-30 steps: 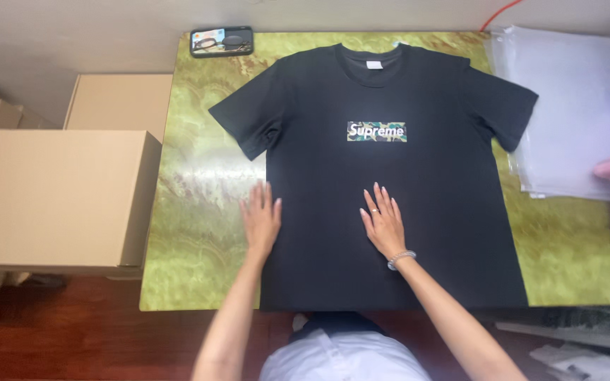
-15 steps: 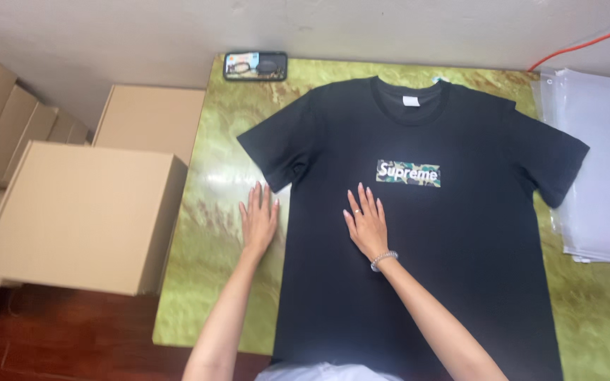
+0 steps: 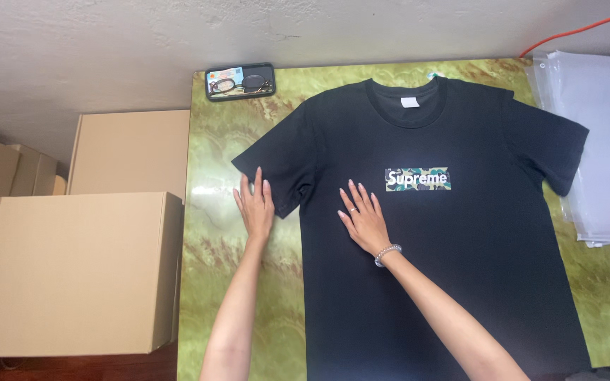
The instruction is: The person places a plastic-wrapped item into a cardboard box and closes it. They then take a black t-shirt from a clothing rack, lay it flat on a table, and smooth it out. Finally, they use a pink handheld steamer to remove wrinkles from the t-shirt.
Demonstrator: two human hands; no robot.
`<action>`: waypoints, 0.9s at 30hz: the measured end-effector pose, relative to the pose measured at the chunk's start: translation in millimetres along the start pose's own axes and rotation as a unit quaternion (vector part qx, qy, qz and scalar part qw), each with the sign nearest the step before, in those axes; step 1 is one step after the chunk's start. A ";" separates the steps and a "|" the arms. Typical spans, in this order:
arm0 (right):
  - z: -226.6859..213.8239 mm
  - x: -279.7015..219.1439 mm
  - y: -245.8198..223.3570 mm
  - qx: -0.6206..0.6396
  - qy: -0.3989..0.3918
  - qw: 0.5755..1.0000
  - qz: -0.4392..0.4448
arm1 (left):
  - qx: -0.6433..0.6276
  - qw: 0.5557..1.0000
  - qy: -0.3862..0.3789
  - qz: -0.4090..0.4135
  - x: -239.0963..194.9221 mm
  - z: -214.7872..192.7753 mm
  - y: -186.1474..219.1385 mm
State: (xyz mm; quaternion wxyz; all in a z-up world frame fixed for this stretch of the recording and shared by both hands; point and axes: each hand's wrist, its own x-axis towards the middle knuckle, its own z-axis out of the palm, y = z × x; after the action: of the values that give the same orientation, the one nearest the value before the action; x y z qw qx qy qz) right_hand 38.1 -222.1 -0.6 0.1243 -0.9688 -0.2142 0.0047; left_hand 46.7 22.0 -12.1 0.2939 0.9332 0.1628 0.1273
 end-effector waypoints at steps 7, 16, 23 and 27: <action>0.8 42.4 6.4 -0.025 0.004 0.999 -0.041 | 0.022 0.998 0.024 -0.054 45.5 11.9 -12.7; 3.7 107.4 9.0 -0.045 0.039 0.996 -0.061 | 0.061 0.996 0.053 -0.039 85.4 15.6 -24.1; 6.8 157.4 7.6 -0.030 0.049 0.997 -0.050 | 0.047 0.997 0.034 -0.054 87.8 3.5 -10.3; 11.5 177.6 9.9 -0.027 0.052 0.998 -0.039 | 0.068 0.996 0.033 -0.052 88.4 7.3 -12.7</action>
State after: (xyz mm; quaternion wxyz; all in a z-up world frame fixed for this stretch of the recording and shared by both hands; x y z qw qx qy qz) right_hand 202.7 -154.1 -6.2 0.1088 -0.9616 -0.2455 -0.0560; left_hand 127.1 61.6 -12.8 0.2309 0.9364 0.2294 0.1311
